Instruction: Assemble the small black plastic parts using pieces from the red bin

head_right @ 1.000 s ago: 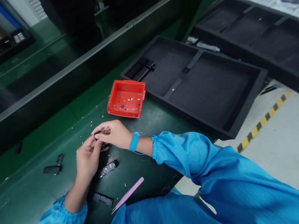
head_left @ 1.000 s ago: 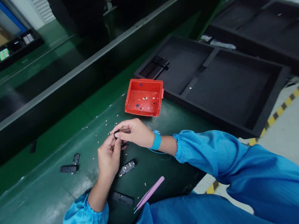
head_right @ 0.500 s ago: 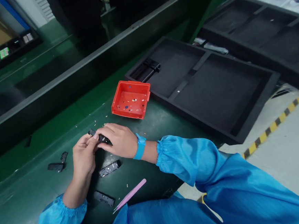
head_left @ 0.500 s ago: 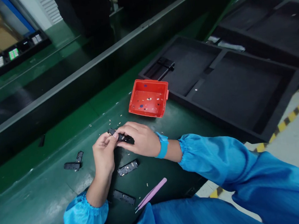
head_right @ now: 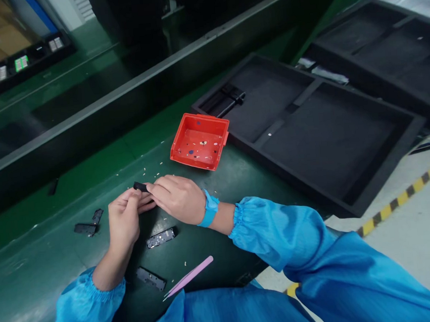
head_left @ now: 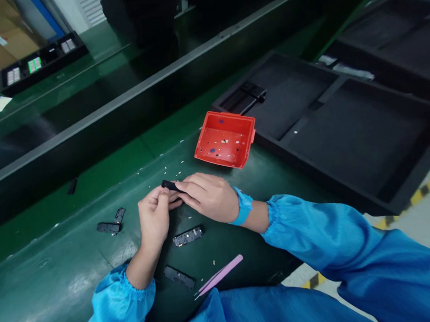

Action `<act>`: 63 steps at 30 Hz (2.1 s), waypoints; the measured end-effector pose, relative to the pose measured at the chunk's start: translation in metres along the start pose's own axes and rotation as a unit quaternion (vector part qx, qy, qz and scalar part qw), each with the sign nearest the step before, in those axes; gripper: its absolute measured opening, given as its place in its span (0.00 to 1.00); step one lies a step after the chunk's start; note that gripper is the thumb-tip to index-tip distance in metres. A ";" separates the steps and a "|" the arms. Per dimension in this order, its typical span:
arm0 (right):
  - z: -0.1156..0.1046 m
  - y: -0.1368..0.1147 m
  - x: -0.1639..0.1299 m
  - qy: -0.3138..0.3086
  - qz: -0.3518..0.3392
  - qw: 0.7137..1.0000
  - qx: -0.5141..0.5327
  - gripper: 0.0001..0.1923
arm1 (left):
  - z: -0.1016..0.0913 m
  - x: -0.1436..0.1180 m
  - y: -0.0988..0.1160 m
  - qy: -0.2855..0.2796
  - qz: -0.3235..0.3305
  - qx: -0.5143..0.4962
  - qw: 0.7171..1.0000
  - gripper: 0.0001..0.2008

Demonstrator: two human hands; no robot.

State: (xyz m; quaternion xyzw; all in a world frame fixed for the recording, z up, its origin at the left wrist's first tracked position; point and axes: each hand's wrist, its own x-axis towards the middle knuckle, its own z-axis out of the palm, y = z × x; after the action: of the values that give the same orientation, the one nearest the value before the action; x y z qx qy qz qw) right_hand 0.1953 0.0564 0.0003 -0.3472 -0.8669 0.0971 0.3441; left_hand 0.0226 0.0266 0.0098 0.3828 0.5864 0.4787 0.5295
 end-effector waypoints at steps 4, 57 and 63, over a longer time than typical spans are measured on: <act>-0.001 0.000 0.001 -0.019 -0.023 0.999 -0.032 0.13 | 0.001 0.002 0.000 0.020 -0.005 0.014 1.000 0.14; 0.010 -0.003 0.012 -0.028 0.293 0.844 0.449 0.14 | 0.001 0.001 -0.009 0.079 0.280 0.195 0.936 0.03; 0.004 0.001 0.013 0.025 0.264 0.861 0.434 0.13 | -0.005 -0.003 -0.008 -0.023 0.280 0.274 0.920 0.09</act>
State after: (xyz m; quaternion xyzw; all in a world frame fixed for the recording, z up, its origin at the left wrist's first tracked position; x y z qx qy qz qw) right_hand 0.1864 0.0664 0.0040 -0.3809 -0.6036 0.5423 0.4432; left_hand 0.0188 0.0212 0.0028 0.6727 0.5511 0.4190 0.2613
